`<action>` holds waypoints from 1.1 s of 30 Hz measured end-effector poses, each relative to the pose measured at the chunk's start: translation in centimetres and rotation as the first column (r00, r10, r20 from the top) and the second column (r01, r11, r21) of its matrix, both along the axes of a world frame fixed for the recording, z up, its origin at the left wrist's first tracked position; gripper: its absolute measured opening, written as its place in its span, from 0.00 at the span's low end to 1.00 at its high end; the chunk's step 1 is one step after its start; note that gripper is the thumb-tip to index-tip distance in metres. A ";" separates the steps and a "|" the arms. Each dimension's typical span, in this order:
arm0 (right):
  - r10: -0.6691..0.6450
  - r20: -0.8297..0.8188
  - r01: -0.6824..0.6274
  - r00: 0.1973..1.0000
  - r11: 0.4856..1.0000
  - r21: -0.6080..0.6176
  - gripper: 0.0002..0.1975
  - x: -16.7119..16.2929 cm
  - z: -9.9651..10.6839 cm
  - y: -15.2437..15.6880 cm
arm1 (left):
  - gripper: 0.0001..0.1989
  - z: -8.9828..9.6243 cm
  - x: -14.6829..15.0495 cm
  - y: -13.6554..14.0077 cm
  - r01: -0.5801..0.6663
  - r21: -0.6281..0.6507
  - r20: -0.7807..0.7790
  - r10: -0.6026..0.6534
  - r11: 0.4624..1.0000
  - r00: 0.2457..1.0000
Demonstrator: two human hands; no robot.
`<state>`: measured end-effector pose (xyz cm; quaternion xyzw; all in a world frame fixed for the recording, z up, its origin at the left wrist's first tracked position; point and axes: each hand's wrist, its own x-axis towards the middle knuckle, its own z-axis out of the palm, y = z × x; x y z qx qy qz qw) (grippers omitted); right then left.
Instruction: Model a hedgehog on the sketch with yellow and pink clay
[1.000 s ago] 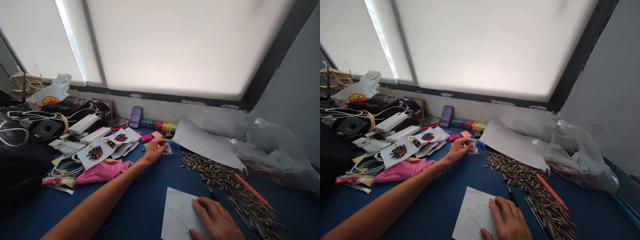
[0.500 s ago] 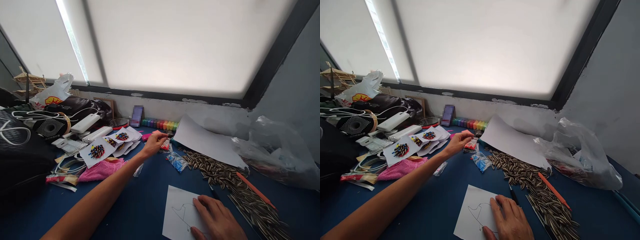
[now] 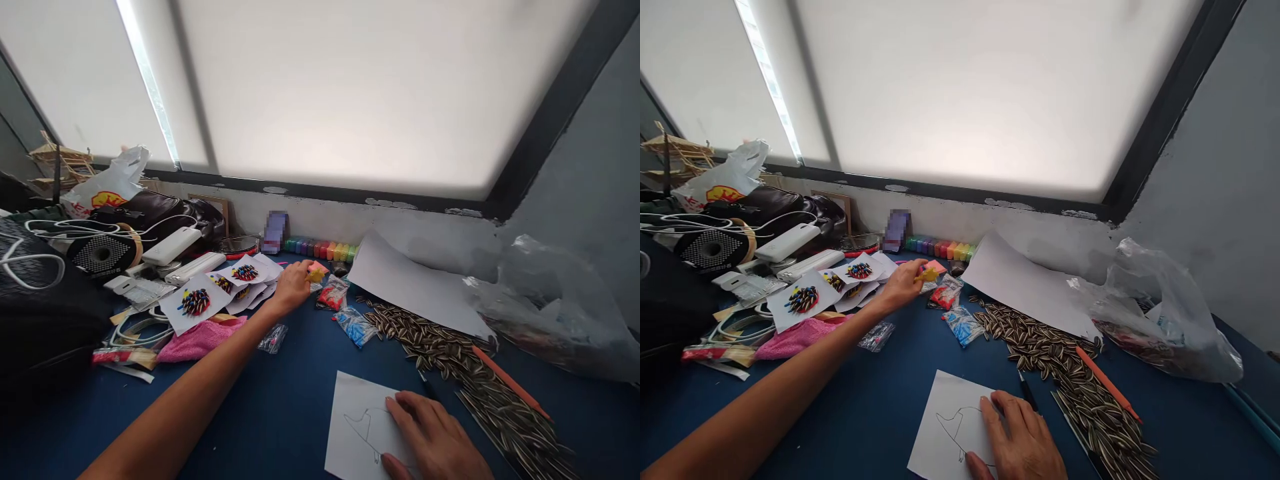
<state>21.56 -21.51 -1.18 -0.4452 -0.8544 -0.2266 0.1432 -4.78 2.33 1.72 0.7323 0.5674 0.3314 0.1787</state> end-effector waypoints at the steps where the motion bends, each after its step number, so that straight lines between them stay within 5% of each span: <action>1: 0.000 0.000 0.000 1.000 1.000 -0.004 0.22 0.0 0.0 0.0 | 0.17 0.4 -0.1 0.2 -0.014 0.007 0.038 0.013 1.000 0.999; 4: 0.001 -0.005 -0.001 1.000 1.000 -0.004 0.22 0.0 0.0 0.1 | 0.16 1.6 -0.1 0.0 0.027 -0.028 0.161 -0.022 0.999 0.987; 6: 0.003 -0.013 -0.003 1.000 1.000 -0.001 0.22 0.0 -0.1 0.2 | 0.15 2.2 0.5 -1.1 0.158 -0.097 0.237 -0.132 0.983 0.962; 10: 0.011 -0.019 -0.011 1.000 1.000 -0.022 0.22 0.1 -0.1 0.1 | 0.12 2.3 3.3 -4.6 0.479 -0.276 0.318 -0.391 0.834 0.864; 13: 0.008 -0.021 -0.009 1.000 0.999 -0.042 0.22 0.2 0.0 0.0 | 0.07 2.1 4.9 -6.0 0.564 -0.359 0.319 -0.470 0.744 0.823; 19: 0.008 -0.028 -0.010 1.000 0.999 -0.049 0.21 0.2 0.0 0.0 | 0.04 2.3 2.8 -3.7 0.357 -0.349 0.160 -0.320 0.867 0.934; 25: 0.002 -0.022 -0.003 1.000 0.999 -0.053 0.21 0.1 0.1 -0.1 | 0.04 1.7 1.8 -3.3 0.361 -0.454 0.117 -0.347 0.815 0.930; 29: -0.012 -0.019 0.011 1.000 0.998 -0.057 0.21 0.0 0.2 -0.1 | 0.13 1.5 4.1 -4.0 0.404 -0.346 0.203 -0.353 0.847 0.913; 33: -0.005 -0.025 0.003 1.000 0.998 -0.061 0.20 0.0 0.2 0.0 | 0.14 1.8 4.2 -3.1 0.247 -0.224 0.140 -0.220 0.943 0.965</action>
